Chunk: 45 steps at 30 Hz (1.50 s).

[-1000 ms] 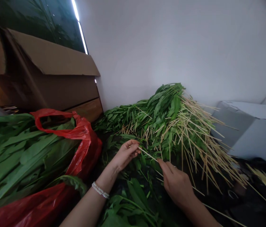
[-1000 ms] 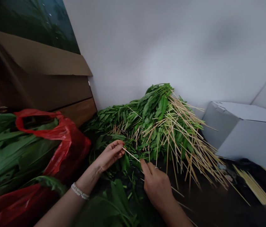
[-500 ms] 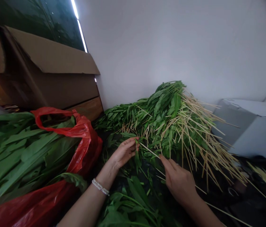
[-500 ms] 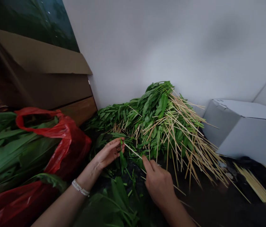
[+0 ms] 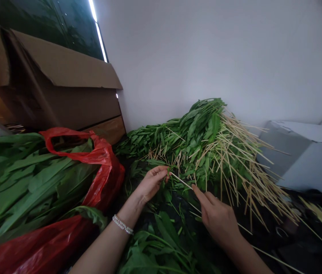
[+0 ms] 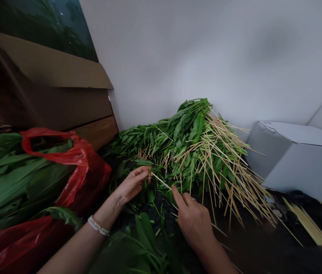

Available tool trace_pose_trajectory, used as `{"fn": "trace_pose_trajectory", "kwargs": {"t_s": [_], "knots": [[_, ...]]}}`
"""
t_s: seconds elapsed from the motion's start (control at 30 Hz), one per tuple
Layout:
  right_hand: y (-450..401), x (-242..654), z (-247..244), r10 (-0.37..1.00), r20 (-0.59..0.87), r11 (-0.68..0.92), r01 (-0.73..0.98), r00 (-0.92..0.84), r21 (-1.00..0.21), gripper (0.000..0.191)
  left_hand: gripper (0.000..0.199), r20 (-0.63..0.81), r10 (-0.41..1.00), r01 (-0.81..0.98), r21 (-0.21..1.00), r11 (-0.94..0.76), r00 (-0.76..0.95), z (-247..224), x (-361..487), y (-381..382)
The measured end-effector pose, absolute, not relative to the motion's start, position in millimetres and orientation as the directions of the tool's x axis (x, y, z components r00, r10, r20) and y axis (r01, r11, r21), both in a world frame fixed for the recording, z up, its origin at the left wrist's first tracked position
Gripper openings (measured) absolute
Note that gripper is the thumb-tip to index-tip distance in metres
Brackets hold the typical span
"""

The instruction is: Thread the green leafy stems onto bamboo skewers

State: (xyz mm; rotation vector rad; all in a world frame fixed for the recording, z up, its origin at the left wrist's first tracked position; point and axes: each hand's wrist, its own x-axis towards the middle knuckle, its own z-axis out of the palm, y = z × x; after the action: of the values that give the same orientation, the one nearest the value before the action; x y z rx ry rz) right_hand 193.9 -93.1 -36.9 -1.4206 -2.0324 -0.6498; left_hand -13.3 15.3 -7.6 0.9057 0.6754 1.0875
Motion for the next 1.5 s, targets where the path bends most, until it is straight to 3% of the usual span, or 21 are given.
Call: {"fn": "trace_pose_trajectory", "kwargs": {"t_s": [0.67, 1.1, 1.5], "knots": [[-93, 193, -41, 0.708, 0.654, 0.300, 0.952, -0.267, 0.064, 0.051, 0.029, 0.027, 0.954, -0.338, 0.938, 0.079, 0.298, -13, -13, 19], [-93, 189, -44, 0.727, 0.649, 0.307, 0.952, -0.223, -0.017, 0.047, 0.032, 0.055, 0.956, -0.306, 0.951, 0.038, 0.287, -11, -7, 15], [-94, 184, -49, 0.759, 0.621, 0.323, 0.941, -0.198, -0.095, 0.048, 0.020, 0.058, 0.936, -0.282, 0.958, 0.046, 0.348, -19, -5, 15]]}}
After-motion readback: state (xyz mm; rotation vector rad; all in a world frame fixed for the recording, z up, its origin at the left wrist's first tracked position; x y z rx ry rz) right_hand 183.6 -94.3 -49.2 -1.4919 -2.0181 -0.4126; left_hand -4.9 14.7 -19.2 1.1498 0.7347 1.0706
